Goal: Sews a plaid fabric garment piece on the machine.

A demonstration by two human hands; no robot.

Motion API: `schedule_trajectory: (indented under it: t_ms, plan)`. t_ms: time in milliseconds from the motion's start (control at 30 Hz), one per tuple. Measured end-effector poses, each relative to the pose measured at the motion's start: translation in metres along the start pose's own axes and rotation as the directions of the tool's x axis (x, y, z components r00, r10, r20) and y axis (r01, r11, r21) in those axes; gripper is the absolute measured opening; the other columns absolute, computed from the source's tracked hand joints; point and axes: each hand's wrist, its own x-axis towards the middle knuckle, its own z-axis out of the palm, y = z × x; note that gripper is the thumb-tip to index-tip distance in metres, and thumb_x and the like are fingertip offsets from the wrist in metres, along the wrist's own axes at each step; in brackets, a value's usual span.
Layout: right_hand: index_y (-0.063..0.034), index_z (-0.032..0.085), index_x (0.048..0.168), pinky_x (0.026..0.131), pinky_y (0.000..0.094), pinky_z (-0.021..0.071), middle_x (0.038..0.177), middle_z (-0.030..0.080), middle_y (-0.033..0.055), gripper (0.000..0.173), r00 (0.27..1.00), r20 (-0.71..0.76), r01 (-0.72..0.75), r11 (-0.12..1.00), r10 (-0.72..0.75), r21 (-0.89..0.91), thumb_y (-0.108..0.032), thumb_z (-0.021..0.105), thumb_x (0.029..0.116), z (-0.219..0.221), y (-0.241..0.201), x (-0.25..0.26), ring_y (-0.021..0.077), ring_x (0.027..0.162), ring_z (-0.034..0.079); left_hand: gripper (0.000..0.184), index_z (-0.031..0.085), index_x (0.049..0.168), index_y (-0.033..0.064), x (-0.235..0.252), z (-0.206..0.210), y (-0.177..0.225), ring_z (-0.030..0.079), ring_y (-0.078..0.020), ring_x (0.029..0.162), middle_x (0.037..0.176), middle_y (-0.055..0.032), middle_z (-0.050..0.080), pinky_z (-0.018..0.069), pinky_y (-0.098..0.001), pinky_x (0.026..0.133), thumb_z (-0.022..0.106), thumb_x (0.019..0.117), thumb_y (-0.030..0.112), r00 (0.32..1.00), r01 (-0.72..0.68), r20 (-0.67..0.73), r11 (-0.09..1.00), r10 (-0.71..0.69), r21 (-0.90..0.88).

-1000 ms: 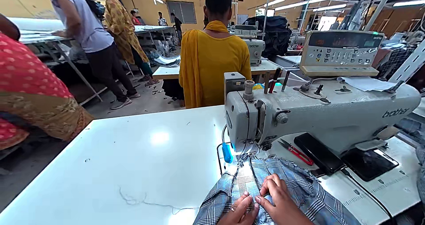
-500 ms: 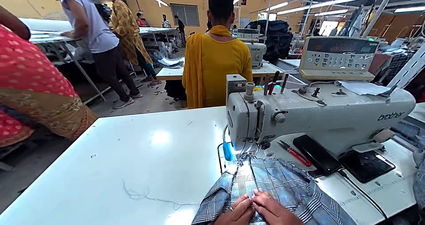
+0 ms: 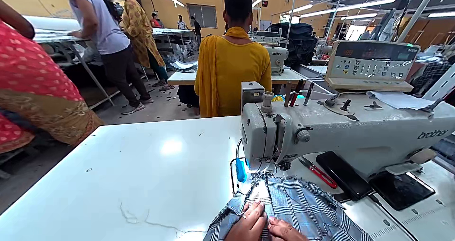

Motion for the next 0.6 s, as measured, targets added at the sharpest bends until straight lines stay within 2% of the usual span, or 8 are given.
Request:
schedule_trajectory:
  t_ms: [100, 200, 233, 300, 400, 467, 533, 600]
  plan:
    - [0.0134, 0.07, 0.109, 0.104, 0.0416, 0.0525, 0.122, 0.069, 0.0274, 0.029, 0.963, -0.137, -0.212, 0.966, 0.233, 0.149, 0.011, 0.05, 0.0888, -0.012, 0.001, 0.013, 0.0359, 0.12, 0.066, 0.023, 0.072, 0.108, -0.0122, -0.003, 0.001, -0.002, 0.066, -0.044, 0.12, 0.125, -0.029, 0.068, 0.0497, -0.0552, 0.104, 0.055, 0.0941, -0.006, 1.0, -0.015, -0.007, 1.0, 0.015, 0.02]
    - [0.0173, 0.05, 0.138, 0.115, 0.0425, 0.0409, 0.15, 0.045, 0.0324, 0.049, 0.883, -0.104, -0.41, 0.86, 0.458, 0.305, 0.007, 0.044, 0.0905, -0.018, 0.017, 0.031, 0.0367, 0.141, 0.047, 0.024, 0.072, 0.109, -0.0126, -0.003, 0.002, -0.001, 0.065, -0.0442, 0.121, 0.125, -0.0291, 0.068, 0.0487, -0.0554, 0.105, 0.054, 0.0939, -0.007, 1.0, -0.003, 0.003, 1.0, 0.003, 0.017]
    - [0.017, 0.041, 0.145, 0.118, 0.0421, 0.0365, 0.156, 0.037, 0.0327, 0.055, 0.874, -0.072, -0.438, 0.843, 0.481, 0.312, 0.005, 0.043, 0.0915, -0.017, 0.022, 0.035, 0.0372, 0.146, 0.041, 0.025, 0.072, 0.11, -0.0129, -0.002, 0.001, -0.001, 0.065, -0.0444, 0.121, 0.125, -0.0294, 0.068, 0.0482, -0.0553, 0.106, 0.054, 0.0937, -0.007, 1.0, 0.004, 0.009, 1.0, -0.004, 0.012]
    - [0.0152, 0.035, 0.15, 0.121, 0.0403, 0.0328, 0.159, 0.033, 0.0317, 0.059, 0.873, -0.044, -0.467, 0.858, 0.486, 0.215, 0.001, 0.044, 0.0935, -0.015, 0.031, 0.039, 0.0368, 0.149, 0.037, 0.025, 0.072, 0.109, -0.0122, -0.002, 0.001, 0.0, 0.066, -0.0435, 0.121, 0.125, -0.0287, 0.068, 0.0489, -0.053, 0.106, 0.055, 0.0922, -0.007, 1.0, 0.009, 0.008, 1.0, -0.009, 0.025]
    - [0.0106, 0.036, 0.152, 0.116, 0.0396, 0.0392, 0.158, 0.039, 0.0271, 0.057, 0.906, -0.005, -0.424, 0.906, 0.424, -0.009, -0.006, 0.043, 0.0985, -0.02, 0.049, 0.041, 0.0339, 0.145, 0.044, 0.024, 0.072, 0.109, -0.0123, -0.001, 0.001, 0.0, 0.066, -0.0433, 0.12, 0.124, -0.0289, 0.069, 0.0493, -0.0524, 0.105, 0.057, 0.0918, -0.007, 1.0, 0.005, 0.004, 0.999, -0.005, 0.033]
    - [0.0063, 0.043, 0.15, 0.113, 0.0385, 0.0436, 0.156, 0.044, 0.0243, 0.053, 0.958, -0.043, -0.286, 0.943, 0.283, -0.168, -0.009, 0.044, 0.1002, -0.017, 0.061, 0.038, 0.0323, 0.142, 0.049, 0.023, 0.073, 0.108, -0.0117, -0.001, 0.002, 0.0, 0.067, -0.0426, 0.119, 0.123, -0.0282, 0.069, 0.05, -0.0525, 0.104, 0.057, 0.0915, -0.007, 1.0, 0.0, -0.008, 0.999, 0.0, 0.045]
    - [-0.0066, 0.057, 0.144, 0.108, 0.04, 0.0493, 0.149, 0.053, 0.0226, 0.049, 0.988, -0.141, -0.095, 0.953, 0.056, -0.288, -0.007, 0.047, 0.0958, -0.009, 0.074, 0.033, 0.0321, 0.133, 0.058, 0.023, 0.073, 0.107, -0.0115, -0.002, 0.004, 0.0, 0.067, -0.0421, 0.119, 0.123, -0.0279, 0.069, 0.0499, -0.052, 0.105, 0.057, 0.0916, -0.007, 1.0, -0.005, -0.018, 0.999, 0.006, 0.042]
    - [-0.0223, 0.059, 0.142, 0.106, 0.049, 0.0499, 0.144, 0.058, 0.0217, 0.054, 0.982, -0.164, 0.034, 0.942, -0.094, -0.334, -0.004, 0.049, 0.0923, -0.006, 0.079, 0.031, 0.0339, 0.129, 0.061, 0.022, 0.073, 0.105, -0.0109, -0.002, 0.005, -0.001, 0.068, -0.041, 0.118, 0.122, -0.0272, 0.07, 0.0511, -0.0508, 0.104, 0.058, 0.0906, -0.007, 0.999, -0.025, -0.042, 0.998, 0.027, 0.056]
